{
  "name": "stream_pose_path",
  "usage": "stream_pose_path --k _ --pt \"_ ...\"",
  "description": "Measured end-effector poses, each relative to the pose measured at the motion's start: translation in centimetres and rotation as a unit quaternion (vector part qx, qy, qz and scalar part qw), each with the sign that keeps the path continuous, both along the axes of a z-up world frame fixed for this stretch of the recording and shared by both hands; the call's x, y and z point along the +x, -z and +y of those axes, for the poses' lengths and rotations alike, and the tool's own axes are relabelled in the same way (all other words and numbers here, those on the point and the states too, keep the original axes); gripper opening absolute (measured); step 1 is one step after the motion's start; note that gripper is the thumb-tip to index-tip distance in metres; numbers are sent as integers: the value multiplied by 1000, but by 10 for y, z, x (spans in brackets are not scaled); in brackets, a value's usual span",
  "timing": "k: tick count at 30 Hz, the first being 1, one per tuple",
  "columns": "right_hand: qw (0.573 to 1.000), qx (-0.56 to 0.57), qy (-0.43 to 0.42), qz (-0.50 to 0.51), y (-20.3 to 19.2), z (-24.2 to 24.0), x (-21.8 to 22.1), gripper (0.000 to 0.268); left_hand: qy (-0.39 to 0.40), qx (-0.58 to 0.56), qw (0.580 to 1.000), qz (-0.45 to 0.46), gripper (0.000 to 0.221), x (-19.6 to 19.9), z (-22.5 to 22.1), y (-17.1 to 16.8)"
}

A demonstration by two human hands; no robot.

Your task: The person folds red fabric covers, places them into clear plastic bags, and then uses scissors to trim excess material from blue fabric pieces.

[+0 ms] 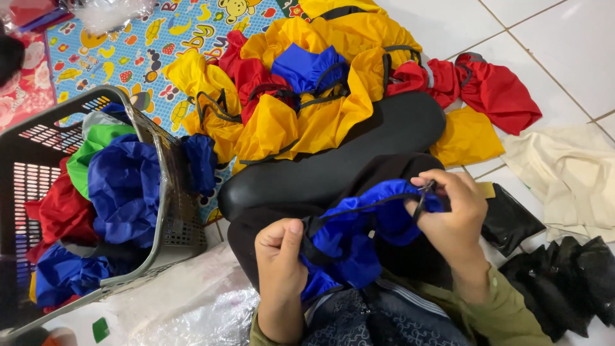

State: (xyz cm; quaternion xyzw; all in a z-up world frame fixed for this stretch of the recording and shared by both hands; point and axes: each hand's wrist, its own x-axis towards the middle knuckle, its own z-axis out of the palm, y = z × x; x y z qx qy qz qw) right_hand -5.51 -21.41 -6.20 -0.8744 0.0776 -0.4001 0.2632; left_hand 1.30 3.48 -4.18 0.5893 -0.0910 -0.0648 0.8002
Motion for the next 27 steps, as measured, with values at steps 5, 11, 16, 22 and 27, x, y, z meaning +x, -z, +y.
stream_pose_path --k 5,11,16,22,27 --pt "851 445 -270 70 12 -47 -8 26 91 -208 958 174 52 22 16 3" --pt "551 635 -540 -42 -4 -51 -6 19 223 -320 855 342 55 28 28 35" --pt "548 662 -509 -41 0 -53 -3 18 232 -324 843 360 53 32 30 33" --pt "547 670 -500 -37 2 -51 -5 18 168 -309 864 360 50 34 31 35" --pt "613 658 -437 -31 -38 -16 -7 22 -113 55 992 10 47 26 6 8"
